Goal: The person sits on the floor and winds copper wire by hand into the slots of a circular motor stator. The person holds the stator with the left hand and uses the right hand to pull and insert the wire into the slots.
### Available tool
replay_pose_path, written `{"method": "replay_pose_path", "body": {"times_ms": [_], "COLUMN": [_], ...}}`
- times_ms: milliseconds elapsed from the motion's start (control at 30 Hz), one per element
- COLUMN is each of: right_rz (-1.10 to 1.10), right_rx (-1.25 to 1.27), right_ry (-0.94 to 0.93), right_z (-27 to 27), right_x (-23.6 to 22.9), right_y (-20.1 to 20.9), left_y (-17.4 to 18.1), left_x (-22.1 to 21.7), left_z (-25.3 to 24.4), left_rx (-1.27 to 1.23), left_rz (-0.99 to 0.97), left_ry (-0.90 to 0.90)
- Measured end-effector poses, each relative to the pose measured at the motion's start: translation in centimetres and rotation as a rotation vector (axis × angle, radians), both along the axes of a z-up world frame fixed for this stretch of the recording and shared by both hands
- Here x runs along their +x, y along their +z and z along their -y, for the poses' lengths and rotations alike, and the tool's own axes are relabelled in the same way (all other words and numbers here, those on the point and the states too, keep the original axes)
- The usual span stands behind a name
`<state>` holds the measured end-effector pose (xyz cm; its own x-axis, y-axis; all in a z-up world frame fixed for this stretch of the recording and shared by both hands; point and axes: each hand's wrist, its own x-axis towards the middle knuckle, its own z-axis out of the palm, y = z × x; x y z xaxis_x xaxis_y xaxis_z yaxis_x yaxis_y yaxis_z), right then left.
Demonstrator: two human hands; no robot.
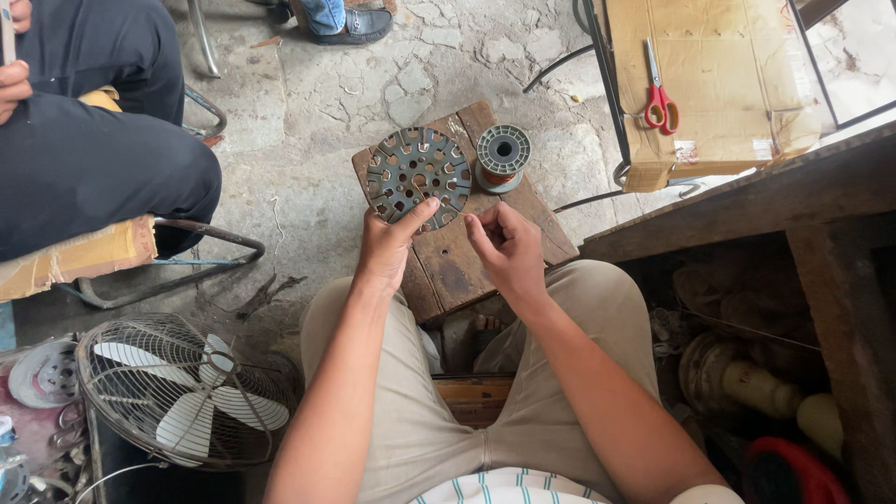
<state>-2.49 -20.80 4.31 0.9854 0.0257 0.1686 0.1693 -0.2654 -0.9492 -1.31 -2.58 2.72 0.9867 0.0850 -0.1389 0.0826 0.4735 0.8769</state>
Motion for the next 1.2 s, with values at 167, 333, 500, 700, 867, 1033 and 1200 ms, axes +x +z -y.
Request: {"method": "replay_pose_path", "body": {"times_ms": [167, 333, 500, 700, 867, 1033, 1200], "right_rz": [-0.002, -0.305, -0.379, -0.437, -0.566, -0.577, -0.362], "right_rx": [-0.016, 0.213, 0.352, 0.425, 0.502, 0.314, 0.095], "right_ry": [0.038, 0.132, 0.222, 0.237, 0.206, 0.23, 0.374], "right_z": [0.1, 0.4, 0.5, 0.2, 0.2, 0.1, -0.8], "right_x": [0.1, 0.9, 1.4, 1.2, 1.0, 1.0, 0.1], "right_y": [-0.9, -1.7, -2.9, -4.5, -5.8, -5.7, -3.6], "left_y": [-0.5, -0.7, -1.3, -1.5, -1.2, -0.4, 0.4], "left_x": [0.2, 0.2, 0.4, 0.0, -0.2, -0.3, -0.1], "left_z": [0.0, -0.2, -0.2, 0.0, 0.6, 0.9, 0.8], "left_rx": [-0.039, -0.084, -0.236, -0.215, -0.185, -0.163, -0.147], "left_rz": [-0.016, -0.059, -0.08, -0.149, -0.151, -0.104, -0.142], "left_ry": [-0.021, -0.043, -0.084, -0.155, -0.218, -0.197, -0.075]}}
